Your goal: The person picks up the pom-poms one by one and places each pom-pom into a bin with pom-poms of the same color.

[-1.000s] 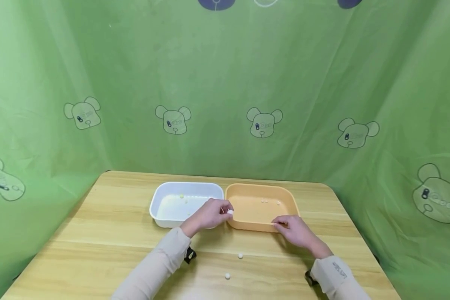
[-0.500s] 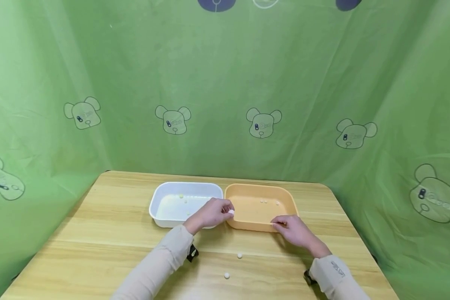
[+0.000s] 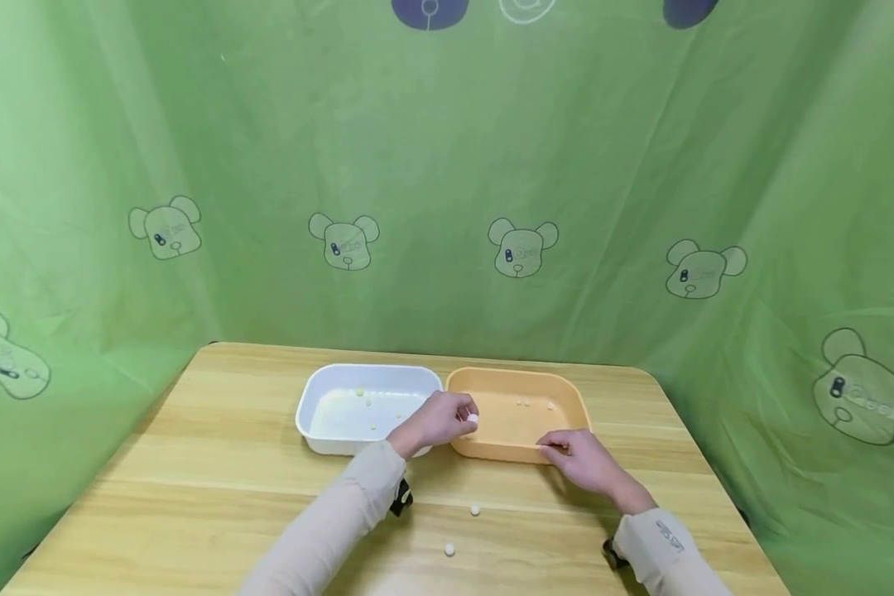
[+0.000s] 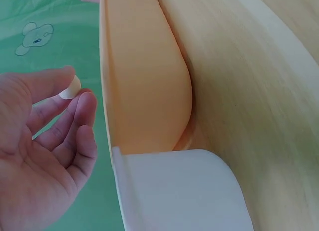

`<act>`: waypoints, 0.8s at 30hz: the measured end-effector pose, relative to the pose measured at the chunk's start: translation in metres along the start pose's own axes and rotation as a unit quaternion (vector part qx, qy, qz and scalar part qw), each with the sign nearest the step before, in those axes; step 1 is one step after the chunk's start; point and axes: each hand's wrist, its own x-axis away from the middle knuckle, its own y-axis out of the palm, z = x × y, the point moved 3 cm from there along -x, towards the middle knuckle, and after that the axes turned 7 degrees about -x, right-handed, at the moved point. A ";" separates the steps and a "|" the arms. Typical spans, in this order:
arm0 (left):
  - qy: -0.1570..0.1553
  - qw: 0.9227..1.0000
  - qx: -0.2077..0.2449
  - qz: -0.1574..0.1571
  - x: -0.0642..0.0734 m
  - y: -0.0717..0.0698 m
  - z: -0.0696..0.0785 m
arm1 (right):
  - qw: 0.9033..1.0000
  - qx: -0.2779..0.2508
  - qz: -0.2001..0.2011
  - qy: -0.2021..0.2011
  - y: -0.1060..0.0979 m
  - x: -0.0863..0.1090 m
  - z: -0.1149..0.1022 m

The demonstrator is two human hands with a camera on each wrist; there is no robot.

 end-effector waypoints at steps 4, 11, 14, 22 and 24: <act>-0.022 1.000 0.001 -0.005 -0.008 0.004 -0.001 | 1.000 -0.004 0.001 0.000 0.000 0.001 -0.001; -0.076 0.997 0.016 0.015 -0.015 0.001 -0.006 | 1.000 0.005 0.000 -0.001 0.001 0.001 0.001; -0.065 0.997 0.010 0.030 -0.008 -0.005 -0.008 | 1.000 0.004 0.001 -0.007 0.001 0.000 0.001; 0.045 0.998 -0.001 -0.041 0.038 -0.012 0.003 | 1.000 0.000 0.000 -0.007 0.001 0.001 0.001; 0.073 0.995 -0.006 -0.068 0.052 -0.010 0.006 | 1.000 0.002 0.000 -0.005 0.000 0.001 0.002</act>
